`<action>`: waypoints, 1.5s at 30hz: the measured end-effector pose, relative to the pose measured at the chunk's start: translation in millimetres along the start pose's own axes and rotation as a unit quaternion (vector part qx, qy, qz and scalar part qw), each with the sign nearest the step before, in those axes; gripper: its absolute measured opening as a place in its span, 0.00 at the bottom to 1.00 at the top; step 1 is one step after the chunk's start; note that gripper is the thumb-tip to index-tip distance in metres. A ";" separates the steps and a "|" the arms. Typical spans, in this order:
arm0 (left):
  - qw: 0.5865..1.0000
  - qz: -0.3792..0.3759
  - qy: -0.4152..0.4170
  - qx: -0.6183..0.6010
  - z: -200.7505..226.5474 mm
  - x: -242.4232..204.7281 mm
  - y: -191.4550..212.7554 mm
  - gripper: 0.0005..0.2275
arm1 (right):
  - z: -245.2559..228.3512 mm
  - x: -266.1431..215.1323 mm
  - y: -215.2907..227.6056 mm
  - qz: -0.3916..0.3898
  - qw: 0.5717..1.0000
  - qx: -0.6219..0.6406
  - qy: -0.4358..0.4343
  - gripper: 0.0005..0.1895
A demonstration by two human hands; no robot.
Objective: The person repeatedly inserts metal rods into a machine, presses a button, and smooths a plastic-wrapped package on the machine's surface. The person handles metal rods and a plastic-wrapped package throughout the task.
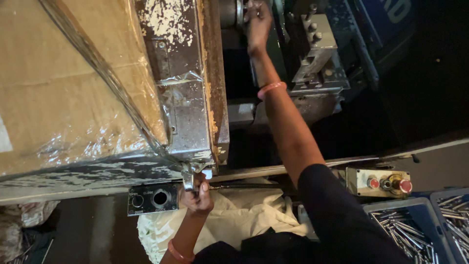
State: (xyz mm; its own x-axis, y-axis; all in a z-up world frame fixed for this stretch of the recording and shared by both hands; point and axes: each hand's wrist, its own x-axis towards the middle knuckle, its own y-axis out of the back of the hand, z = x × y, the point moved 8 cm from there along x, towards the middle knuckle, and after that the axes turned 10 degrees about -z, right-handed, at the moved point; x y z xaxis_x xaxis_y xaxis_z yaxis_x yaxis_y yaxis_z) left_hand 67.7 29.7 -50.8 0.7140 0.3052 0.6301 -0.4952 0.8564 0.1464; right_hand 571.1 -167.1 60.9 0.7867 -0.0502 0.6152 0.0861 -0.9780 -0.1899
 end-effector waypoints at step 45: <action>0.707 -0.115 0.693 -0.083 -202.8 -80.0 218.2 0.18 | 89.7 43.9 21.8 -0.245 0.938 0.090 -0.226 0.12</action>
State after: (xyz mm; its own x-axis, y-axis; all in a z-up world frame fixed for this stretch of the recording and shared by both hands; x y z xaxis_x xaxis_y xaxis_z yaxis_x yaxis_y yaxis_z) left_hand 3.0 276.6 -223.9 0.6217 0.1664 -0.7654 -0.3043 0.9517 -0.0402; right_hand 662.4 -172.4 15.1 0.8008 0.5282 0.2822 0.5757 -0.8089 -0.1196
